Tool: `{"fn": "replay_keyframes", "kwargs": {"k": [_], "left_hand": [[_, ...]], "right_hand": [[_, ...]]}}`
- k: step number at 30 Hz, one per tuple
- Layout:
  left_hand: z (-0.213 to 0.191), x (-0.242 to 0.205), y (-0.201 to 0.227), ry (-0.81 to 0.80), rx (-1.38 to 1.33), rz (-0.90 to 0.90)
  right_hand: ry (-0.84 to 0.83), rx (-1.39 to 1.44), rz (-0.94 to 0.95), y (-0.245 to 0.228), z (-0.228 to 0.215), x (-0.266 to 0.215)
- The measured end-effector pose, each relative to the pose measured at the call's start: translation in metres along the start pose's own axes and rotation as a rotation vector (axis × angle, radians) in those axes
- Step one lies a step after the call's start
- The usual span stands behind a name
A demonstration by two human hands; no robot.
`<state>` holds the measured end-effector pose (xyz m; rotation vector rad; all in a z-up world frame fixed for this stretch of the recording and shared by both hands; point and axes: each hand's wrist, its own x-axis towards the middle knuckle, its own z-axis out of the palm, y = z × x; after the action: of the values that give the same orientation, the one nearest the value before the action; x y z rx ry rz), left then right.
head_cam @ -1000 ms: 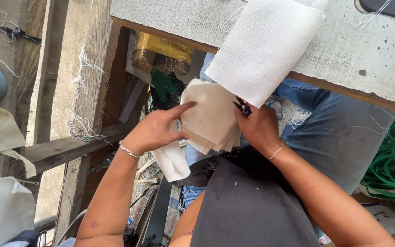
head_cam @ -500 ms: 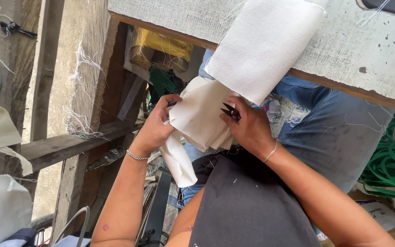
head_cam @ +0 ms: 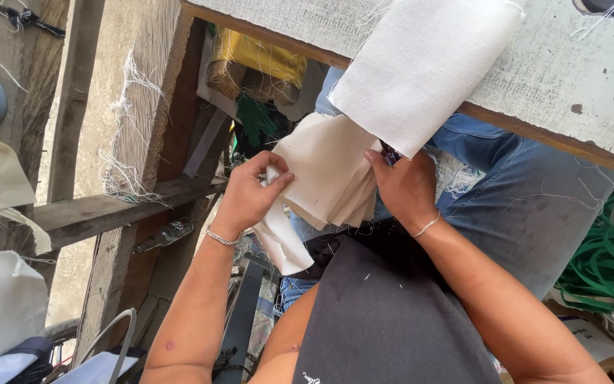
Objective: Separating a chain of sewn fabric pieces by cutting the connecting threads with snips
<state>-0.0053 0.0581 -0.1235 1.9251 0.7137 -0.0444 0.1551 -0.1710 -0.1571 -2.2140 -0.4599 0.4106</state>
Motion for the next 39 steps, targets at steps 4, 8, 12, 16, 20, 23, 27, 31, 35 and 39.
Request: {"fn": "replay_keyframes", "kwargs": {"k": [4,8,12,16,20,23,27,31,35,39], "left_hand": [[0.005,-0.004,0.008,-0.022,0.231,-0.014],[0.002,-0.006,0.013,-0.130,0.389,0.010],[-0.012,-0.015,0.046,-0.253,0.353,-0.011],[-0.040,-0.019,0.060,-0.048,0.362,0.154],[-0.065,-0.038,0.084,-0.007,0.348,0.242],[-0.064,-0.043,0.109,-0.270,0.306,0.428],[-0.038,0.001,0.122,-0.324,0.371,0.761],[0.000,0.057,0.092,0.054,0.608,0.948],[0.045,0.091,0.071,0.219,0.775,1.137],[0.092,0.126,0.062,0.430,0.732,1.343]], "right_hand": [[-0.026,0.131,0.067,-0.006,-0.001,0.002],[-0.097,0.286,0.158,0.012,-0.003,0.015],[-0.156,0.235,0.125,-0.009,-0.019,0.029],[-0.099,0.036,-0.054,0.001,-0.010,0.027],[0.293,-0.497,-0.474,0.015,0.000,-0.015],[-0.213,0.144,-0.455,-0.038,-0.007,-0.054],[-0.763,0.530,-0.239,-0.079,-0.011,-0.056],[-0.550,0.746,0.230,-0.064,0.006,-0.058],[-0.344,0.475,0.342,-0.017,0.019,-0.052],[-0.271,0.349,0.319,-0.009,0.024,-0.054]]}}
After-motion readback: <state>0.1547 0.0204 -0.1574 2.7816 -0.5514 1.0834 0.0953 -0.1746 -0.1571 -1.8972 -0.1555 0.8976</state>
